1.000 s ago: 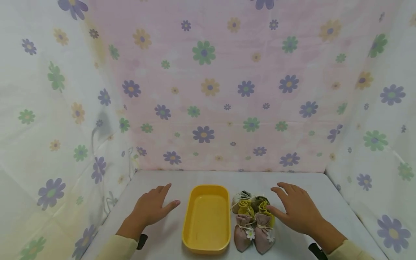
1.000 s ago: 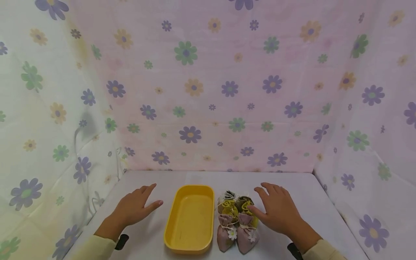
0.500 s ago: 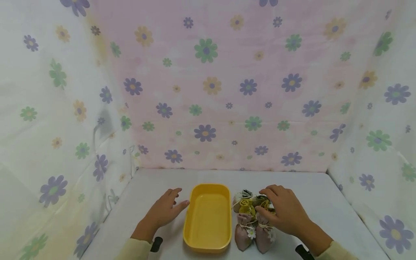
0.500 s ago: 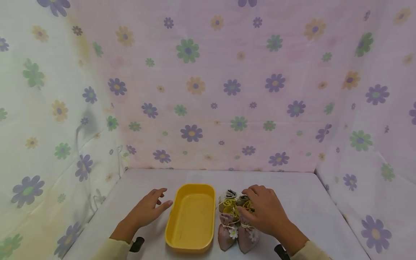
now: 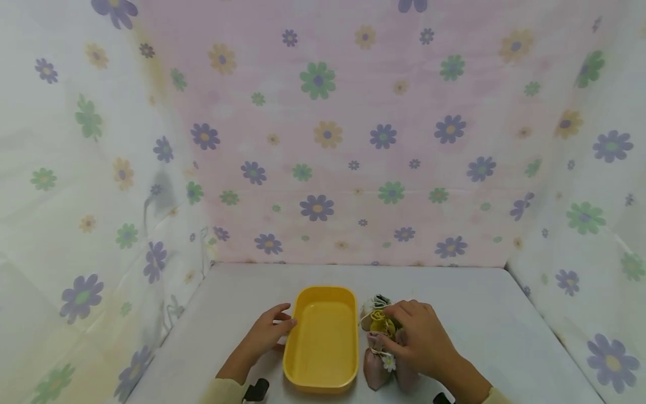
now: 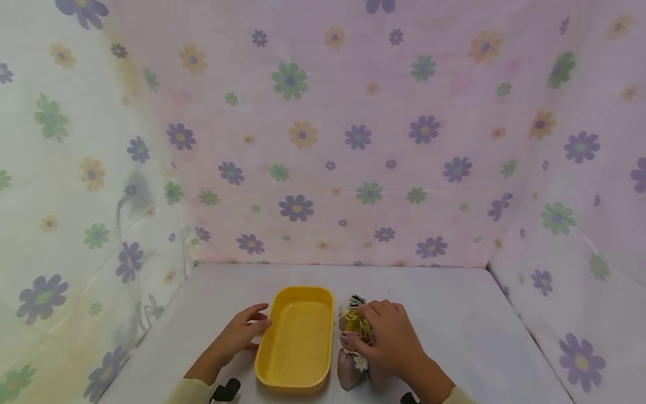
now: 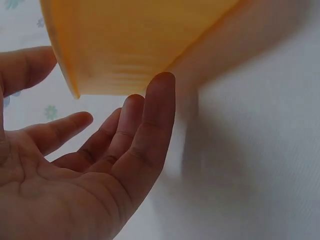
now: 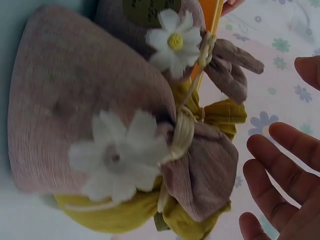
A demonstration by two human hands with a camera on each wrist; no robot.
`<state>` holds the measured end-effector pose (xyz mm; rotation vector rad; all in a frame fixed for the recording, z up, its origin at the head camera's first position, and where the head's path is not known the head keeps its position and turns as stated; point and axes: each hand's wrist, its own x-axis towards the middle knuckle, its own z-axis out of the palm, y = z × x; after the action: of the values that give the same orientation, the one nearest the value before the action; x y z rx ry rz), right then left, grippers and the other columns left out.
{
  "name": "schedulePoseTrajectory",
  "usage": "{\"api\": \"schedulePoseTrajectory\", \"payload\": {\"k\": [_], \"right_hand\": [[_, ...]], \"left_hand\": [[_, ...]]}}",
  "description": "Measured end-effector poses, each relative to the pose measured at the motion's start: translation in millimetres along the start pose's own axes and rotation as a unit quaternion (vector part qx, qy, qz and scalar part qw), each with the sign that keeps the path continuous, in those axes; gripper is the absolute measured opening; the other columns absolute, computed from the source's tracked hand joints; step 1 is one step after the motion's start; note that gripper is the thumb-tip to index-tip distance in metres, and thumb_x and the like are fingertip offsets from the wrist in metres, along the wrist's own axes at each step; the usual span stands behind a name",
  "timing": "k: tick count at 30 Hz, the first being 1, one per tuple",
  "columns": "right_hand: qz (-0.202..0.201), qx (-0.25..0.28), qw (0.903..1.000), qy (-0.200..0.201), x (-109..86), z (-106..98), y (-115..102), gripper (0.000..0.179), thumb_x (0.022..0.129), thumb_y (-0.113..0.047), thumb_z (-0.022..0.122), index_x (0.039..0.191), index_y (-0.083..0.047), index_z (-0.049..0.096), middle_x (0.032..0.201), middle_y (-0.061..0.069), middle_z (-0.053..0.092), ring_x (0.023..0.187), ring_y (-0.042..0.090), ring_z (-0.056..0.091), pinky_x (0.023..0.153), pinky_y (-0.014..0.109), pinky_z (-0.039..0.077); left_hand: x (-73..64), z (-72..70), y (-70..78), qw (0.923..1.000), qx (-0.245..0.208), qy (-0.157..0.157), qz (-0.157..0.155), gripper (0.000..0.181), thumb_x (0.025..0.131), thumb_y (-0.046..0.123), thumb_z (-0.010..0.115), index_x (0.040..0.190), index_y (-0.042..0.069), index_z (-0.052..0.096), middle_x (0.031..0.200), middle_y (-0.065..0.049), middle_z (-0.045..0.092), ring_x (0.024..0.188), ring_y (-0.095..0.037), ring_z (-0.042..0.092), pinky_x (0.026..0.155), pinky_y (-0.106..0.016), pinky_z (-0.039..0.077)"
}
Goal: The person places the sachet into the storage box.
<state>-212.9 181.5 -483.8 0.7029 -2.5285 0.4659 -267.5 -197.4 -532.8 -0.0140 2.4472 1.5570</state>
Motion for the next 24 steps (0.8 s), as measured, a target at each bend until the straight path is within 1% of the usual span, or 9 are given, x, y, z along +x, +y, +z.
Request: {"api": "schedulePoseTrajectory", "payload": {"k": [3, 7, 10, 14, 17, 20, 24], "right_hand": [[0.008, 0.007, 0.9999, 0.002, -0.8, 6, -3, 0.045, 0.086, -0.059, 0.078, 0.117, -0.028, 0.073, 0.110, -0.015, 0.069, 0.101, 0.009, 0.061, 0.092, 0.049, 0.052], [0.017, 0.007, 0.9998, 0.010, -2.9, 13, -6, 0.043, 0.084, -0.061, 0.079, 0.113, -0.029, 0.073, 0.110, -0.016, 0.069, 0.102, 0.010, 0.062, 0.093, 0.051, 0.051], [0.031, 0.002, 0.9995, 0.009, -5.1, 18, -8, 0.042, 0.084, -0.062, 0.078, 0.110, -0.030, 0.073, 0.111, -0.017, 0.069, 0.106, 0.011, 0.061, 0.095, 0.052, 0.050], [0.061, 0.010, 0.9981, 0.000, -6.8, 20, -10, 0.045, 0.084, -0.065, 0.077, 0.111, -0.030, 0.074, 0.112, -0.017, 0.070, 0.110, 0.015, 0.061, 0.100, 0.056, 0.047], [0.094, 0.023, 0.9953, -0.005, -7.8, 19, -11, 0.048, 0.082, -0.068, 0.077, 0.111, -0.030, 0.074, 0.110, -0.017, 0.071, 0.108, 0.014, 0.060, 0.104, 0.059, 0.045], [0.117, 0.025, 0.9928, -0.003, -9.5, 17, -12, 0.049, 0.080, -0.070, 0.077, 0.108, -0.030, 0.074, 0.102, -0.018, 0.071, 0.103, 0.012, 0.058, 0.106, 0.060, 0.042], [0.122, 0.014, 0.9924, -0.006, -11.9, 18, -12, 0.046, 0.079, -0.070, 0.078, 0.103, -0.031, 0.074, 0.080, -0.021, 0.061, 0.094, 0.009, 0.053, 0.105, 0.061, 0.041]], "left_hand": [[0.5, 1.8, -1.8, 0.9991, -0.038, -0.009, -0.019, 0.066, 0.098, 0.032, 0.070, 0.155, 0.009, 0.046, 0.143, -0.022, 0.055, 0.115, -0.030, 0.066, 0.077, -0.045, 0.066], [1.0, 3.5, -4.7, 0.9976, -0.059, -0.020, -0.030, 0.065, 0.098, 0.030, 0.069, 0.155, 0.009, 0.047, 0.146, -0.024, 0.054, 0.117, -0.032, 0.067, 0.079, -0.047, 0.065], [0.5, 4.7, -6.5, 0.9958, -0.081, -0.023, -0.036, 0.065, 0.097, 0.029, 0.069, 0.156, 0.010, 0.046, 0.150, -0.027, 0.050, 0.122, -0.038, 0.065, 0.080, -0.049, 0.065], [-0.4, 5.9, -8.0, 0.9931, -0.109, -0.012, -0.043, 0.066, 0.095, 0.027, 0.070, 0.155, 0.011, 0.047, 0.155, -0.029, 0.045, 0.128, -0.043, 0.062, 0.081, -0.050, 0.065], [-1.3, 6.0, -8.6, 0.9912, -0.123, -0.005, -0.047, 0.065, 0.095, 0.025, 0.070, 0.155, 0.012, 0.048, 0.156, -0.029, 0.044, 0.127, -0.043, 0.062, 0.081, -0.051, 0.065], [-2.4, 5.5, -8.4, 0.9892, -0.137, -0.006, -0.052, 0.066, 0.095, 0.023, 0.069, 0.156, 0.012, 0.047, 0.155, -0.028, 0.046, 0.123, -0.039, 0.064, 0.081, -0.051, 0.065], [-3.5, 4.4, -7.4, 0.9865, -0.154, -0.013, -0.054, 0.067, 0.094, 0.021, 0.069, 0.157, 0.012, 0.046, 0.154, -0.027, 0.049, 0.122, -0.036, 0.066, 0.081, -0.051, 0.065]]}}
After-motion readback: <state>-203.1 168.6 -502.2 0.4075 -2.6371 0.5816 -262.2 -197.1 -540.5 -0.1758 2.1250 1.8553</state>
